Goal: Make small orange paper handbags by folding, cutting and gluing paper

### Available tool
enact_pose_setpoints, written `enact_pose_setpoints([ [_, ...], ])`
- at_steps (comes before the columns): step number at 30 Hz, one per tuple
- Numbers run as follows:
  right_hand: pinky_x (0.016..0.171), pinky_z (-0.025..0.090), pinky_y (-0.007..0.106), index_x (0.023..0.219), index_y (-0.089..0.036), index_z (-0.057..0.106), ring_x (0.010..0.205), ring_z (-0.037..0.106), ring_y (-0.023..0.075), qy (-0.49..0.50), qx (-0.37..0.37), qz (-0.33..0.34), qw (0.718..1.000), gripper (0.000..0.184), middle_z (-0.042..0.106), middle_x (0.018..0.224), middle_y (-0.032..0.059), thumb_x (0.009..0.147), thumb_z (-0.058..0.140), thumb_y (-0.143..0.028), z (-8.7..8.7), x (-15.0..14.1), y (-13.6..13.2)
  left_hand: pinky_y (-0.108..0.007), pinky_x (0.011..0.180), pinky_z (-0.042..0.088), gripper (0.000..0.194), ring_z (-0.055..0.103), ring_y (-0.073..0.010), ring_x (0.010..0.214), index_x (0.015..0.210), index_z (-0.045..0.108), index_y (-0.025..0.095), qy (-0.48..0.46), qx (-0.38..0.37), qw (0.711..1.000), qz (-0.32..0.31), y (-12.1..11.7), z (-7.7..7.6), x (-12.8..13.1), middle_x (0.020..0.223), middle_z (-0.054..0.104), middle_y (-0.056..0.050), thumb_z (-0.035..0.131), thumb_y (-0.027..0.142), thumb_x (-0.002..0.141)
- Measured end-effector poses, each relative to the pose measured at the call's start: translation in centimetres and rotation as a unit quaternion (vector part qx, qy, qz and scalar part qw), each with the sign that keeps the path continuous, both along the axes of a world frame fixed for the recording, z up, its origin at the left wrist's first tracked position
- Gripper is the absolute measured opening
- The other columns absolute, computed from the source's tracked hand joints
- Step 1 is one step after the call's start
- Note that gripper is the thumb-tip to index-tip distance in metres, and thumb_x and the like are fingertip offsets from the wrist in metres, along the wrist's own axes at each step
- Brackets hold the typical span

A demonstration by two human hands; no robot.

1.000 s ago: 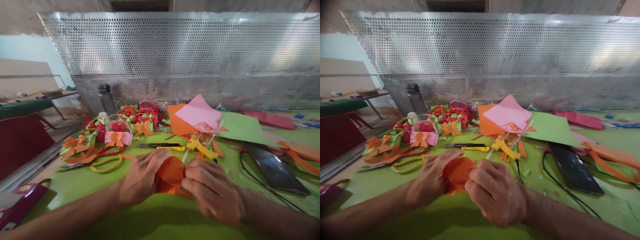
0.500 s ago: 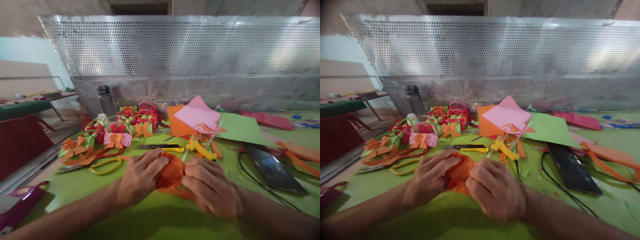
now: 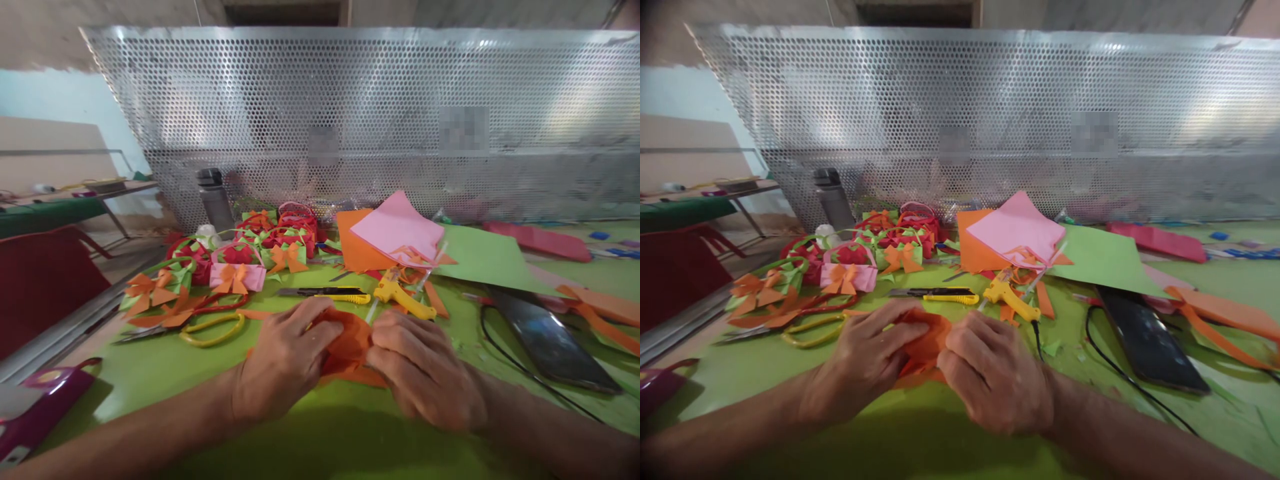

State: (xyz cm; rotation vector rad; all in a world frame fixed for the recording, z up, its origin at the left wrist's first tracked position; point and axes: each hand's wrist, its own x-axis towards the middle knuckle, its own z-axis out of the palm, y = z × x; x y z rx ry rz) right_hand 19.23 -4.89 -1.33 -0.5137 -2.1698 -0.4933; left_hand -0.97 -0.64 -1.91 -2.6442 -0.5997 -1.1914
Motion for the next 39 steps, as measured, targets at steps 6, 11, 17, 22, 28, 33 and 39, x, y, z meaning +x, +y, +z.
enact_pose_setpoints([
  [6,0.064,0.048,0.030,0.077,-0.015,0.056,0.070,0.056,0.0169,0.018,-0.025,-0.015,0.999,0.019,0.059,0.071,0.0061,0.081,0.042,-0.004,-0.2,-0.1,0.4,-0.026,0.066,0.052,0.030,0.061,-0.0154,0.080,0.098,0.063,0.017,0.017,-0.113,0.993,-0.014,0.0,0.5,0.4,0.094,0.060,-0.008,0.047,0.003,0.079],
  [11,0.062,0.046,0.030,0.078,-0.014,0.055,0.068,0.053,0.0172,0.023,-0.045,-0.021,0.999,0.019,0.057,0.071,0.0062,0.077,0.041,0.000,-0.4,0.0,0.5,-0.026,0.067,0.052,0.024,0.061,-0.0165,0.083,0.084,0.062,0.016,0.003,-0.058,0.998,0.005,0.1,0.4,0.1,0.096,0.061,-0.009,0.045,0.000,0.077],
  [17,0.063,0.046,0.030,0.079,-0.016,0.054,0.069,0.054,0.0172,0.020,-0.033,-0.030,0.999,0.020,0.057,0.071,0.0054,0.078,0.041,-0.001,-0.6,0.2,0.6,-0.032,0.070,0.053,0.019,0.062,-0.0200,0.086,0.081,0.060,0.013,0.055,0.029,0.998,0.024,0.5,0.0,-0.3,0.097,0.061,-0.011,0.043,0.005,0.082],
  [22,0.062,0.046,0.031,0.078,-0.015,0.054,0.068,0.053,0.0171,0.025,-0.037,-0.021,0.999,0.019,0.056,0.071,0.0053,0.076,0.042,-0.001,-0.7,0.2,0.6,-0.025,0.066,0.051,0.019,0.061,-0.0146,0.080,0.074,0.061,0.014,-0.030,-0.101,0.993,-0.050,0.6,0.3,0.2,0.093,0.062,-0.008,0.047,0.001,0.076],
  [28,0.063,0.047,0.031,0.079,-0.015,0.054,0.071,0.052,0.0171,0.028,-0.036,-0.010,0.999,0.019,0.056,0.073,0.0058,0.076,0.043,0.000,-0.6,0.1,0.6,-0.023,0.064,0.050,0.015,0.060,-0.0130,0.076,0.075,0.060,0.016,-0.084,-0.138,0.984,-0.076,0.5,0.4,0.5,0.085,0.061,-0.006,0.051,0.003,0.076],
  [33,0.064,0.048,0.034,0.079,-0.015,0.053,0.072,0.052,0.0182,0.028,-0.019,-0.022,0.999,0.018,0.055,0.072,0.0060,0.077,0.043,0.000,-0.6,0.2,0.7,-0.023,0.058,0.048,0.013,0.061,-0.0139,0.072,0.070,0.055,0.016,-0.014,-0.022,1.000,-0.015,0.5,-0.1,0.0,0.087,0.062,-0.008,0.053,0.009,0.081],
  [39,0.079,0.047,0.041,0.080,-0.014,0.055,0.073,0.054,0.0177,0.020,-0.006,-0.044,0.999,0.012,0.058,0.073,0.0059,0.081,0.047,-0.005,-0.4,0.4,0.7,-0.021,0.056,0.046,0.011,0.061,-0.0130,0.071,0.073,0.051,0.017,-0.017,-0.005,1.000,-0.014,1.0,-0.2,-0.3,0.089,0.062,-0.007,0.054,0.010,0.081],
])
